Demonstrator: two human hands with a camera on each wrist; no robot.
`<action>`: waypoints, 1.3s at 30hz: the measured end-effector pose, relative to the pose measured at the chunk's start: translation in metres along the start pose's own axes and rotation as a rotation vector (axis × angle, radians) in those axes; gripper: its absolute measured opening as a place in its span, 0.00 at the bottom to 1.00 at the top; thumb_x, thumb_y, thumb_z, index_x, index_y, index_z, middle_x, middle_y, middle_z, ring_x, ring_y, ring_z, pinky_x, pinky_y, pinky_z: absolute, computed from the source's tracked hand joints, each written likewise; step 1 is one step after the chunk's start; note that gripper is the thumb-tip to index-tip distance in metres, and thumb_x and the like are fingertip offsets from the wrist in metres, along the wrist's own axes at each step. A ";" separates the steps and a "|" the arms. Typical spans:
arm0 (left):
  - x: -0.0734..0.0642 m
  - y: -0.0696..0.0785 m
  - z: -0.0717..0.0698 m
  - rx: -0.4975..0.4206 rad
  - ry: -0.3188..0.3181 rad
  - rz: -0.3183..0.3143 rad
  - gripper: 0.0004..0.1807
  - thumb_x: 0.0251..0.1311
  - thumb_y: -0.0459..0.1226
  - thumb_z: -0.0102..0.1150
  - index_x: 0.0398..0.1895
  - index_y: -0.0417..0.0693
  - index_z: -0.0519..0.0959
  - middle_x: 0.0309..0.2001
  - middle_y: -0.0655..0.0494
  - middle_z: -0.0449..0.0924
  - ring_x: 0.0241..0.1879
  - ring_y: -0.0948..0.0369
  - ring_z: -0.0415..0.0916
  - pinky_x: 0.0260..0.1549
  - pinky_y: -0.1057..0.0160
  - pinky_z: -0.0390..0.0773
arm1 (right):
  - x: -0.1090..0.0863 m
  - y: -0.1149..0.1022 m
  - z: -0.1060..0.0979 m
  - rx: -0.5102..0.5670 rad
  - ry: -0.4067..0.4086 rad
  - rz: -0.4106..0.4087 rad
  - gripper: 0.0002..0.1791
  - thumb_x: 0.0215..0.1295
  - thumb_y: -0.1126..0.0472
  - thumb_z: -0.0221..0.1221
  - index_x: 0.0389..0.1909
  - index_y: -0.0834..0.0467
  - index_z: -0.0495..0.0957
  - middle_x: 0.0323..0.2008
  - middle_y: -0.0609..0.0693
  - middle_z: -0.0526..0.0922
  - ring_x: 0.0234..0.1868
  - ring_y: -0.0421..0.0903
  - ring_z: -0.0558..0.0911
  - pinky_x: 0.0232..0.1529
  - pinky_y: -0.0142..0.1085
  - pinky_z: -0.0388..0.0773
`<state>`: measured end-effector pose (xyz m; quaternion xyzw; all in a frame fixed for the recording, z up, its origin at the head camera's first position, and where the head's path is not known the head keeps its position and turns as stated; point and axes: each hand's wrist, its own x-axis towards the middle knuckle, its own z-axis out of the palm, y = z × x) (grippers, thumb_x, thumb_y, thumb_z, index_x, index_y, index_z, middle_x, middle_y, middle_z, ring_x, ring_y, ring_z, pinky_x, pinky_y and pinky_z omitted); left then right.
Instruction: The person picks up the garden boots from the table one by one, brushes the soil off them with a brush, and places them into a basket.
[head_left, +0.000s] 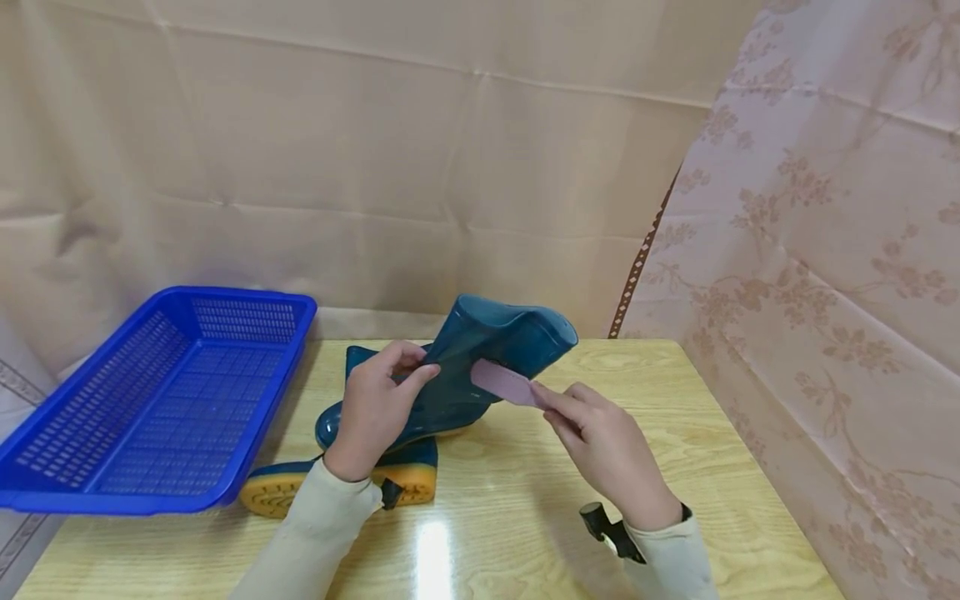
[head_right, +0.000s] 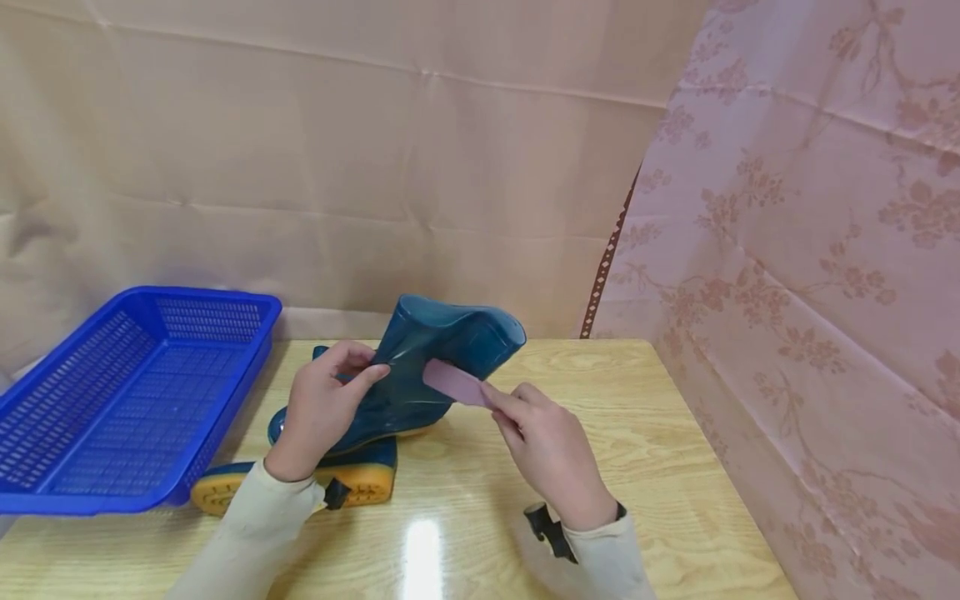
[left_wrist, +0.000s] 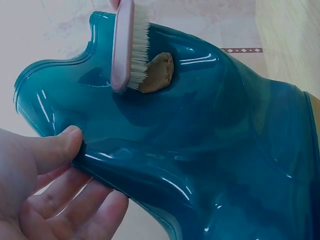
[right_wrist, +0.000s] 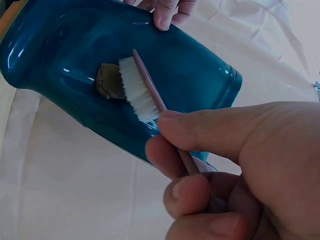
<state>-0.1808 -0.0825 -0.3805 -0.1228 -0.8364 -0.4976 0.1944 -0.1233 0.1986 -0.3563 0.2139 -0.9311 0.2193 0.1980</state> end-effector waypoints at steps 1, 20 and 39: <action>0.000 0.000 0.000 -0.003 0.001 0.000 0.08 0.65 0.38 0.70 0.45 0.49 0.84 0.40 0.57 0.86 0.39 0.61 0.82 0.40 0.57 0.85 | 0.000 0.000 0.000 -0.005 0.017 -0.012 0.22 0.67 0.66 0.68 0.61 0.48 0.84 0.30 0.40 0.75 0.23 0.34 0.66 0.22 0.29 0.65; 0.002 -0.004 0.002 0.007 -0.186 -0.137 0.14 0.72 0.41 0.63 0.55 0.49 0.76 0.49 0.53 0.82 0.47 0.55 0.79 0.52 0.50 0.83 | 0.002 0.006 -0.001 -0.025 0.002 0.000 0.21 0.67 0.65 0.68 0.61 0.51 0.84 0.29 0.40 0.76 0.22 0.35 0.66 0.22 0.30 0.65; 0.006 -0.010 0.001 0.010 -0.149 -0.080 0.14 0.70 0.43 0.66 0.53 0.50 0.79 0.52 0.53 0.79 0.52 0.54 0.81 0.53 0.50 0.83 | 0.001 0.006 0.002 -0.049 0.074 -0.067 0.22 0.66 0.66 0.69 0.60 0.52 0.85 0.31 0.42 0.78 0.22 0.34 0.66 0.21 0.28 0.65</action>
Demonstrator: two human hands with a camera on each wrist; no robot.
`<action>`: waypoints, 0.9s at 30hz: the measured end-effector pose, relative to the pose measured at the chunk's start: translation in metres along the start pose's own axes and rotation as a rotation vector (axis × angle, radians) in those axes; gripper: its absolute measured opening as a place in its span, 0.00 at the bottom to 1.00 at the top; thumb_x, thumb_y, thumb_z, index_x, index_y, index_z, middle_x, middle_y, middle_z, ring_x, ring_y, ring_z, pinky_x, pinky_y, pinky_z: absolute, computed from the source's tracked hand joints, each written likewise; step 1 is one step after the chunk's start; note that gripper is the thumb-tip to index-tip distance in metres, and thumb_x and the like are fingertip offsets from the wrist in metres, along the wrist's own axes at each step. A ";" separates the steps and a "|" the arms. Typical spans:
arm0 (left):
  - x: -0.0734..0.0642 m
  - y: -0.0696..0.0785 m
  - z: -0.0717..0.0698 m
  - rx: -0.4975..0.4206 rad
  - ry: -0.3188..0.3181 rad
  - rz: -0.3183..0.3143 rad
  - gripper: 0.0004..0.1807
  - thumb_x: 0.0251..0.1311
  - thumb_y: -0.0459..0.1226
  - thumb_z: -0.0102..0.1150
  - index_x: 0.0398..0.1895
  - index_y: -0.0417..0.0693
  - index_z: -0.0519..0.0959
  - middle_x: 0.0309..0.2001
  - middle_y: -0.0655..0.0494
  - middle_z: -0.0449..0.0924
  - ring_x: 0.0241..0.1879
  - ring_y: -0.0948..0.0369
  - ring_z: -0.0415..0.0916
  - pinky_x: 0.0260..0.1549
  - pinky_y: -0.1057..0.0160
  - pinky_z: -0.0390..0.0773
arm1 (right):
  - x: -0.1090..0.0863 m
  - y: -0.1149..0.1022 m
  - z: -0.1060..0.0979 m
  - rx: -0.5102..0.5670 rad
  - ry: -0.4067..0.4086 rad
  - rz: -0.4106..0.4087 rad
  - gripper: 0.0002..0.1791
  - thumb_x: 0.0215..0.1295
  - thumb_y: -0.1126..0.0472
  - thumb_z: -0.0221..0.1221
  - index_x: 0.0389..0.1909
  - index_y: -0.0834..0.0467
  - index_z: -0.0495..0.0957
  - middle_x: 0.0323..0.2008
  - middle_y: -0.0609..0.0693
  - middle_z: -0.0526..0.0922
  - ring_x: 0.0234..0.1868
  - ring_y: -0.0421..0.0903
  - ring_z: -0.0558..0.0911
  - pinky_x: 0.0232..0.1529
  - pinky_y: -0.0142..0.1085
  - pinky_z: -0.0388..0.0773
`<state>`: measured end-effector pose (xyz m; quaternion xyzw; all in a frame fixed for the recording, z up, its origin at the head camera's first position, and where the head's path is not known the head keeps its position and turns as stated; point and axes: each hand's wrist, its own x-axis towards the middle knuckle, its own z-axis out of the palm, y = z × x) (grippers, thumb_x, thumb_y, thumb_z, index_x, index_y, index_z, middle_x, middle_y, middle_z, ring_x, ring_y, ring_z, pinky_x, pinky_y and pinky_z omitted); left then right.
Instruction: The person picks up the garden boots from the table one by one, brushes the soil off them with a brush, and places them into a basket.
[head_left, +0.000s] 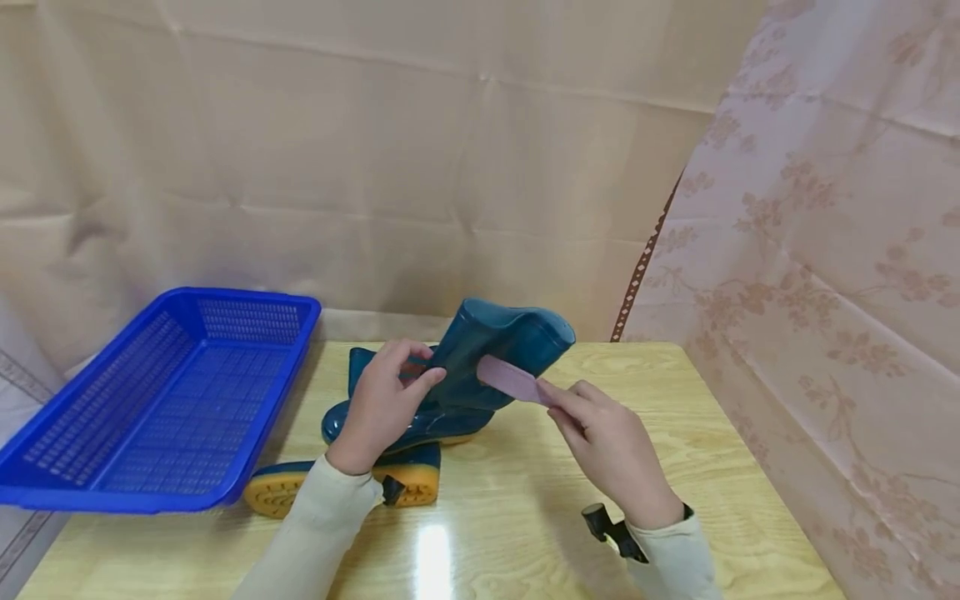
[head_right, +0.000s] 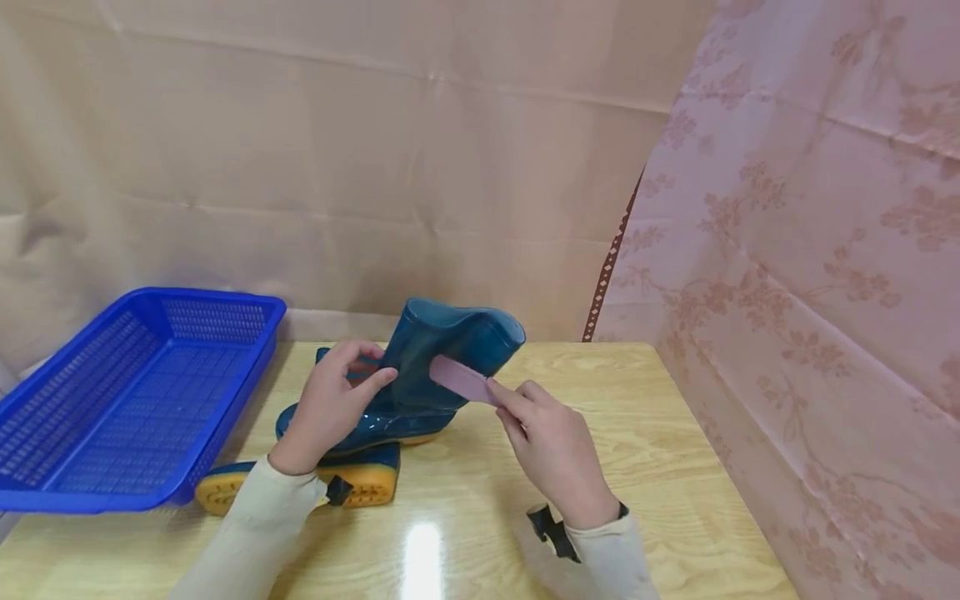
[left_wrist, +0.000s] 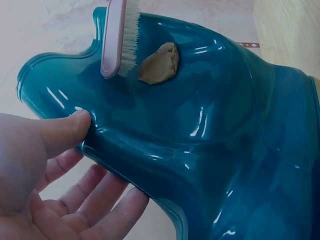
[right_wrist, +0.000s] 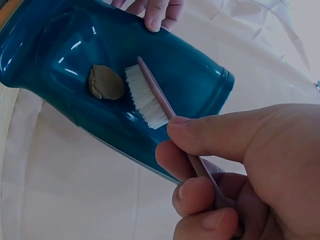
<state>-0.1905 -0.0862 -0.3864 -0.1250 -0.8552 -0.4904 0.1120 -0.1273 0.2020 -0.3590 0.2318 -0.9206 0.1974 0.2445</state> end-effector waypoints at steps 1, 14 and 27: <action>0.000 0.000 0.001 -0.001 0.000 0.002 0.14 0.69 0.43 0.66 0.54 0.50 0.79 0.53 0.53 0.79 0.52 0.54 0.81 0.53 0.50 0.83 | 0.000 0.000 0.000 -0.002 -0.001 -0.002 0.21 0.66 0.66 0.69 0.60 0.53 0.85 0.31 0.43 0.79 0.22 0.34 0.66 0.21 0.28 0.65; 0.001 0.002 0.009 -0.038 0.092 0.092 0.09 0.66 0.41 0.69 0.46 0.50 0.83 0.42 0.58 0.84 0.43 0.60 0.81 0.45 0.53 0.85 | -0.002 -0.007 -0.007 -0.055 -0.028 -0.063 0.21 0.64 0.65 0.71 0.59 0.52 0.86 0.31 0.43 0.78 0.22 0.34 0.67 0.21 0.27 0.65; -0.003 -0.002 0.003 -0.007 0.122 0.112 0.06 0.67 0.39 0.68 0.40 0.49 0.80 0.39 0.57 0.84 0.39 0.59 0.80 0.40 0.56 0.82 | 0.000 -0.009 0.001 -0.077 -0.159 0.026 0.20 0.65 0.65 0.70 0.58 0.48 0.86 0.28 0.41 0.76 0.20 0.35 0.65 0.21 0.29 0.64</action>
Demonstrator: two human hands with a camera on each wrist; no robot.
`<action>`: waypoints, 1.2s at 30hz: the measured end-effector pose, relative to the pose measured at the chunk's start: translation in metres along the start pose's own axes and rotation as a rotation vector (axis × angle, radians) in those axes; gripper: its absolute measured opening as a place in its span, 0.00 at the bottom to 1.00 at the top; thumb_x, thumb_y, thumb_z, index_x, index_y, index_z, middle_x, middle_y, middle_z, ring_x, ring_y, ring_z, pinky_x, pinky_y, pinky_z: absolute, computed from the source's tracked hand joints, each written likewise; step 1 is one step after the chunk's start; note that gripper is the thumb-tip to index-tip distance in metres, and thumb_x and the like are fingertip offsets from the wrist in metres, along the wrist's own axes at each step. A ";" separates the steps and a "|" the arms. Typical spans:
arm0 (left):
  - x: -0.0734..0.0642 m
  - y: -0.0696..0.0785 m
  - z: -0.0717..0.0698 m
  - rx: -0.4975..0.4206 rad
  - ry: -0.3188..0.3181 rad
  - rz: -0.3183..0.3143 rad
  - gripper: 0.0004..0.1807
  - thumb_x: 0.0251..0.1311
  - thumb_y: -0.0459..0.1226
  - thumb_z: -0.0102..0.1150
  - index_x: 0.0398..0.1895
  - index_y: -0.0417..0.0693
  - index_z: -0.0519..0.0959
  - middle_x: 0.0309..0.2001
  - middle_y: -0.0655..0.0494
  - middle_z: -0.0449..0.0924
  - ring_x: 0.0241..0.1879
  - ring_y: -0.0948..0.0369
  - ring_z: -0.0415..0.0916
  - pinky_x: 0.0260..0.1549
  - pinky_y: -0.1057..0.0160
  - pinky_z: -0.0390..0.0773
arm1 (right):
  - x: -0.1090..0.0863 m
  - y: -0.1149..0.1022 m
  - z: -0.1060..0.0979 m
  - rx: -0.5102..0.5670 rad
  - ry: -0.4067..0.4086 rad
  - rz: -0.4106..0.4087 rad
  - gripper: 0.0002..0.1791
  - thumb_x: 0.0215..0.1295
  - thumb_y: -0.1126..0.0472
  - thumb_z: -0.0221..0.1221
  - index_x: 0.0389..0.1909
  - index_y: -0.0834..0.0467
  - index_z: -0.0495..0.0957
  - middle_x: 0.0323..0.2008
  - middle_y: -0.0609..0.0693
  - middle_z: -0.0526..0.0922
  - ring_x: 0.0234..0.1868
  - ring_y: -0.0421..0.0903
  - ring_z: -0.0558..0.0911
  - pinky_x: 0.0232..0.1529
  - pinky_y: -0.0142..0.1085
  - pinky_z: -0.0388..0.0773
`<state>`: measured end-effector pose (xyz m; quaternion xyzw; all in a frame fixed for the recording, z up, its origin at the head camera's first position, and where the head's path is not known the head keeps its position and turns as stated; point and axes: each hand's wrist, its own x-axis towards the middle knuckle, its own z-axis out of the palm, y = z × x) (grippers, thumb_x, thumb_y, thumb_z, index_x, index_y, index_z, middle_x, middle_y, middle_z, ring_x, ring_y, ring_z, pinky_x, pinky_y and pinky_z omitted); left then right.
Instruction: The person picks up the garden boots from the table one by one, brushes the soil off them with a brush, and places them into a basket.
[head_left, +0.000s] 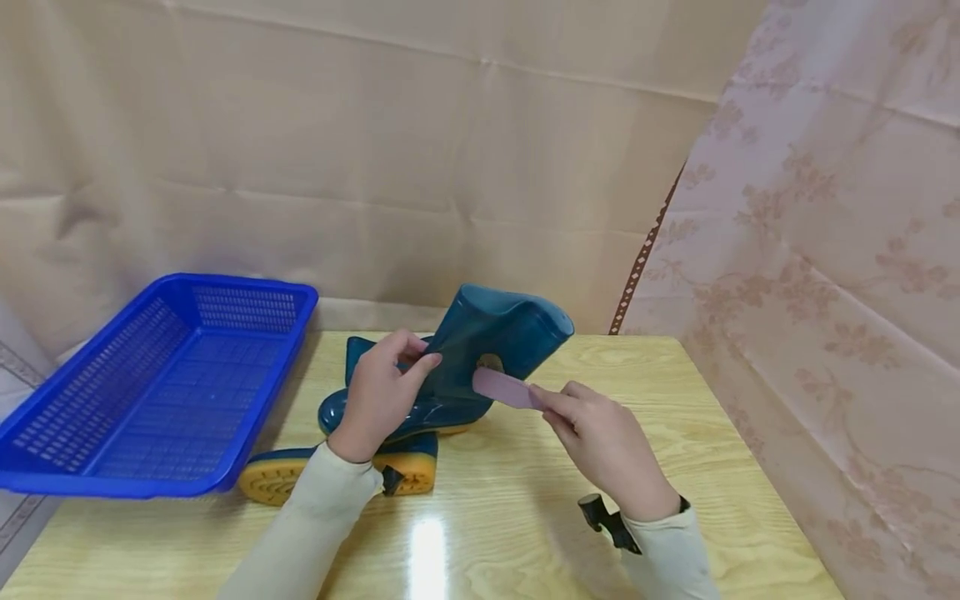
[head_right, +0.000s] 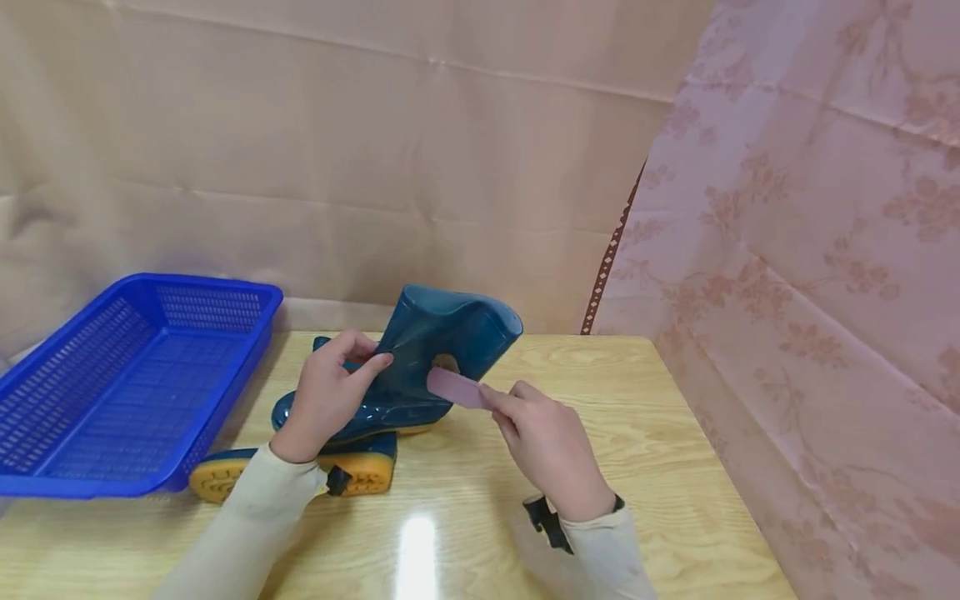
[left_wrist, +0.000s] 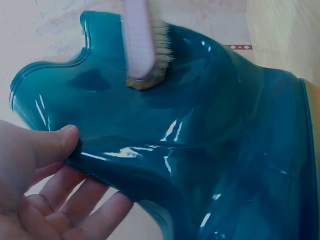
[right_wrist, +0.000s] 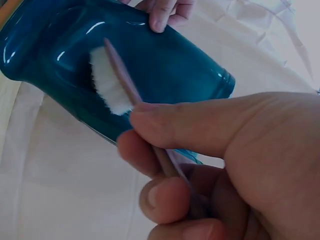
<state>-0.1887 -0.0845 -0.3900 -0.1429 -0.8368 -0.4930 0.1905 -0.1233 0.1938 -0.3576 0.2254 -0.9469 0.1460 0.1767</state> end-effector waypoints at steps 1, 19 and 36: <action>0.000 0.000 0.000 0.002 0.005 -0.004 0.06 0.67 0.39 0.68 0.40 0.49 0.81 0.39 0.57 0.85 0.39 0.59 0.80 0.39 0.57 0.81 | 0.000 0.000 0.002 0.003 -0.011 0.004 0.20 0.65 0.65 0.70 0.57 0.48 0.87 0.28 0.41 0.77 0.20 0.35 0.65 0.21 0.29 0.64; 0.008 -0.005 0.010 -0.075 0.075 -0.093 0.12 0.64 0.46 0.71 0.45 0.50 0.84 0.42 0.58 0.87 0.41 0.60 0.82 0.39 0.56 0.84 | 0.007 0.005 0.010 -0.078 0.215 -0.061 0.23 0.62 0.67 0.72 0.58 0.53 0.86 0.30 0.47 0.79 0.18 0.35 0.64 0.18 0.28 0.61; 0.005 -0.008 0.005 -0.063 0.023 -0.155 0.14 0.66 0.46 0.69 0.48 0.52 0.81 0.45 0.59 0.85 0.45 0.59 0.81 0.47 0.53 0.85 | 0.004 0.006 0.008 -0.018 0.248 -0.063 0.22 0.62 0.68 0.71 0.58 0.53 0.86 0.30 0.46 0.80 0.20 0.34 0.65 0.20 0.28 0.63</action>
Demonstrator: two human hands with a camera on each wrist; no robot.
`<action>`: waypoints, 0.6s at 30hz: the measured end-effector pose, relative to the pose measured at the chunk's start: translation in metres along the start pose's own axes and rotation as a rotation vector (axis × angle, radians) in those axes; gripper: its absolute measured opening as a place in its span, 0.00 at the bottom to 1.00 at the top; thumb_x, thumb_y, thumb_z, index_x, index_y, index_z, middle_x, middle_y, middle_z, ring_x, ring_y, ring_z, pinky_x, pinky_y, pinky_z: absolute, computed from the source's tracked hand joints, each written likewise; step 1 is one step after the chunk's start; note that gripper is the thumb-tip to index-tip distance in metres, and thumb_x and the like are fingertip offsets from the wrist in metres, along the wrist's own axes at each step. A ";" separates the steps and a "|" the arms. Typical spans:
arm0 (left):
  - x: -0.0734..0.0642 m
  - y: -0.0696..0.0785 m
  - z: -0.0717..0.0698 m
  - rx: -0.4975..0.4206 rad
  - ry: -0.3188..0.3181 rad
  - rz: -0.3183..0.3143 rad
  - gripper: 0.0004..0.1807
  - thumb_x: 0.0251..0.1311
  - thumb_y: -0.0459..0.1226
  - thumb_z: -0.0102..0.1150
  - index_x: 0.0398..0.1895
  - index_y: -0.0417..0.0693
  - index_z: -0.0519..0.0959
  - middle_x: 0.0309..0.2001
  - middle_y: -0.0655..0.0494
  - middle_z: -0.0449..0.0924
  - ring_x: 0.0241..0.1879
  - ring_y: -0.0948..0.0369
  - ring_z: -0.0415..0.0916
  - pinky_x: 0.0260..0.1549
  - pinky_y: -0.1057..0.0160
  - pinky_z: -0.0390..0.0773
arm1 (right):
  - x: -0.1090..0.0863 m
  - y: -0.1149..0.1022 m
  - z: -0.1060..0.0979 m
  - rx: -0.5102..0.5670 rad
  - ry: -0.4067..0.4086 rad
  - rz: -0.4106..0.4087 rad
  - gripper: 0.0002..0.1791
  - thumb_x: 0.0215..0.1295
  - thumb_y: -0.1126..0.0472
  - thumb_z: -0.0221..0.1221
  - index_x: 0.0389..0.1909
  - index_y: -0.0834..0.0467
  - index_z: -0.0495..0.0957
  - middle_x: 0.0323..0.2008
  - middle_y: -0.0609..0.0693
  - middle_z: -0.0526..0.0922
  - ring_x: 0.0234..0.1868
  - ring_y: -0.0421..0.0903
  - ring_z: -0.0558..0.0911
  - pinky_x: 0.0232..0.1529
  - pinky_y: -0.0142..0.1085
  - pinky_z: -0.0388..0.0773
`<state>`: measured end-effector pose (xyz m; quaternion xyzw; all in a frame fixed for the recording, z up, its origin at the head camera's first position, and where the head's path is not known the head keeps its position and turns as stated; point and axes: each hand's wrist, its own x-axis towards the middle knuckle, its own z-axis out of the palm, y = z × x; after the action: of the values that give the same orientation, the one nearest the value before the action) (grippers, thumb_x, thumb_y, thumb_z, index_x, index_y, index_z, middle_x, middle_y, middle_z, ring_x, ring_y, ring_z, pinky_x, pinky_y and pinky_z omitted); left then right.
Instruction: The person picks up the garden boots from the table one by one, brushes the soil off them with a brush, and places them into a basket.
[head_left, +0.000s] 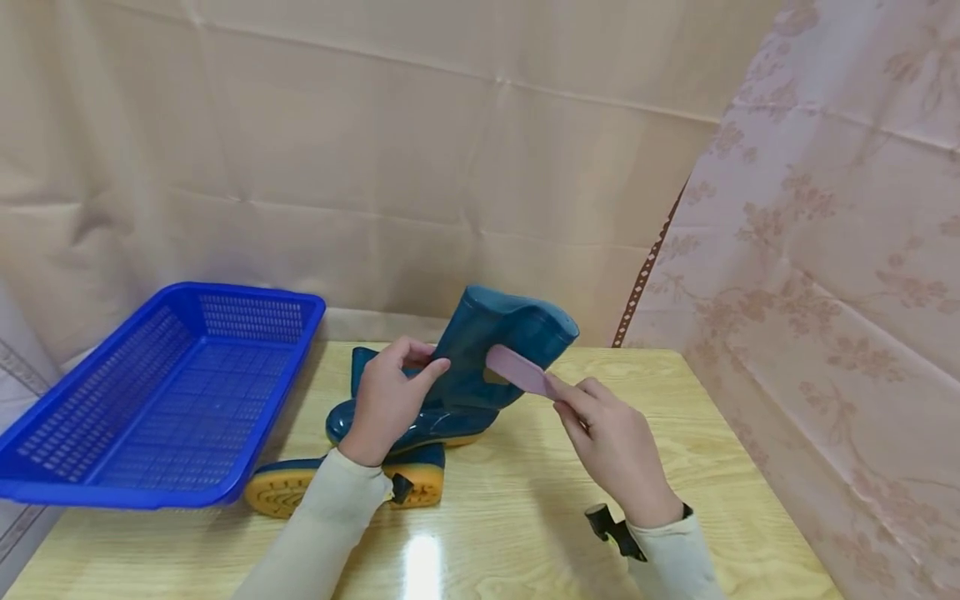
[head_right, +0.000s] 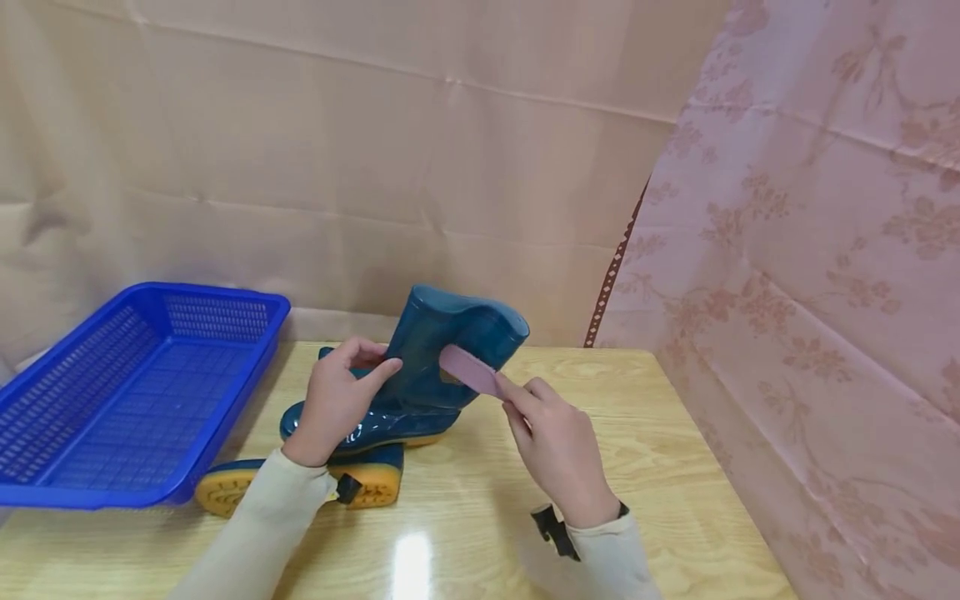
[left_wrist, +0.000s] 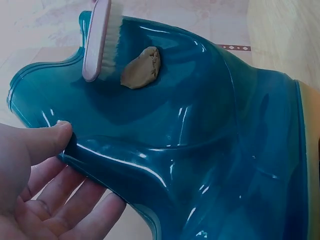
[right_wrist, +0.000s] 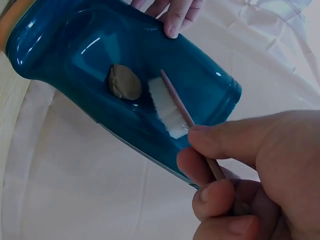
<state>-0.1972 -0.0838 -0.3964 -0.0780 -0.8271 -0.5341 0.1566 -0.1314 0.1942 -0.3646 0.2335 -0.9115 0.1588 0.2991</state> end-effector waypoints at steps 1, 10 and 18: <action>-0.001 0.001 0.001 -0.005 -0.003 0.002 0.13 0.66 0.46 0.69 0.48 0.52 0.81 0.45 0.59 0.85 0.45 0.59 0.81 0.47 0.54 0.85 | -0.001 0.001 0.000 0.000 0.008 0.003 0.22 0.62 0.68 0.71 0.58 0.53 0.86 0.30 0.46 0.80 0.20 0.34 0.64 0.19 0.28 0.63; -0.004 0.003 0.000 0.008 0.004 0.031 0.13 0.65 0.45 0.70 0.48 0.50 0.82 0.45 0.57 0.85 0.45 0.59 0.81 0.47 0.53 0.86 | -0.003 -0.003 -0.005 -0.010 -0.158 0.079 0.21 0.65 0.65 0.70 0.59 0.52 0.85 0.29 0.44 0.78 0.22 0.37 0.67 0.22 0.30 0.66; -0.003 0.001 0.001 0.018 -0.009 0.070 0.13 0.67 0.46 0.68 0.48 0.50 0.82 0.45 0.57 0.85 0.46 0.58 0.81 0.47 0.53 0.85 | -0.003 -0.007 -0.009 0.010 -0.185 0.080 0.20 0.66 0.64 0.69 0.59 0.50 0.86 0.29 0.43 0.78 0.20 0.36 0.66 0.21 0.30 0.64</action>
<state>-0.1946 -0.0826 -0.3971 -0.1077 -0.8294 -0.5205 0.1720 -0.1213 0.1931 -0.3589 0.2121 -0.9430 0.1527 0.2060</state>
